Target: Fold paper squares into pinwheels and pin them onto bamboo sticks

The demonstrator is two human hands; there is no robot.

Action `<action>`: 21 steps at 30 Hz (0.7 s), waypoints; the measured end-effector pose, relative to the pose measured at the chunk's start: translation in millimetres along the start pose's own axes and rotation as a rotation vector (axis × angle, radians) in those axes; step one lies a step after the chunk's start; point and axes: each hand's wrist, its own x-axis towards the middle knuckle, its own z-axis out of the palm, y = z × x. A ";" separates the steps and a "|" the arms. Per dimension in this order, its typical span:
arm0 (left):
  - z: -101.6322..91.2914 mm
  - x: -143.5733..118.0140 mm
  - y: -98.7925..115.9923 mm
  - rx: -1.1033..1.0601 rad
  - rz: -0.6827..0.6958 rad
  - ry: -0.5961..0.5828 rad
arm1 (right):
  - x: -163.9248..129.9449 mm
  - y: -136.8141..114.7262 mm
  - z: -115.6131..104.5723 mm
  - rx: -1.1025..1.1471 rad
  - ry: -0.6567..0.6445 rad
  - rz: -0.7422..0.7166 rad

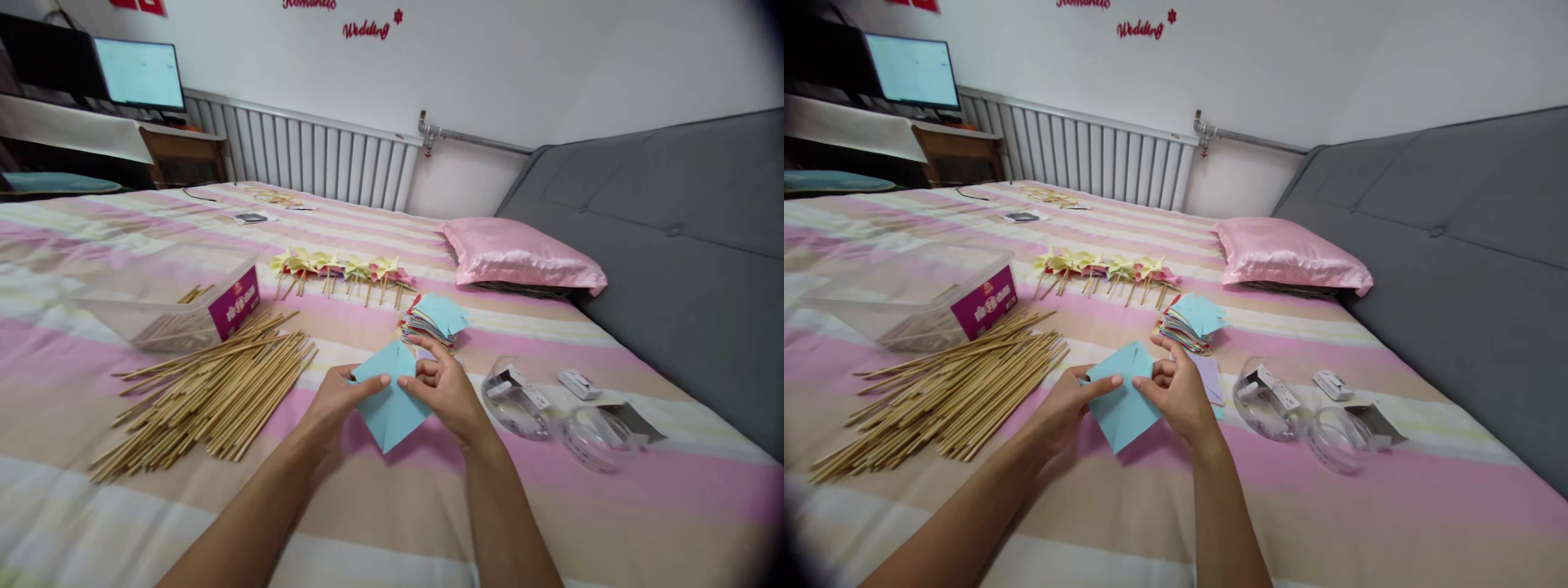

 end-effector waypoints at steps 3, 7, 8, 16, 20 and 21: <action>0.6 0.6 -0.4 0.015 -0.013 -0.024 | 0.5 -0.1 0.7 -0.007 0.003 -0.014; -0.1 2.5 -2.1 0.019 -0.020 -0.009 | 0.6 0.2 2.2 -0.035 0.015 -0.048; -0.5 2.7 -2.6 0.017 -0.023 -0.011 | 0.5 0.3 2.6 -0.043 0.016 -0.057; -2.5 2.6 -4.5 -0.028 -0.049 0.069 | 1.4 -0.2 2.5 -0.114 0.071 -0.139; -7.0 6.4 -2.0 -0.104 -0.096 0.192 | 2.0 -2.6 -5.5 -0.160 0.208 -0.249; -8.6 7.7 -1.3 -0.131 -0.098 0.223 | 1.6 -3.2 -8.1 -0.156 0.237 -0.281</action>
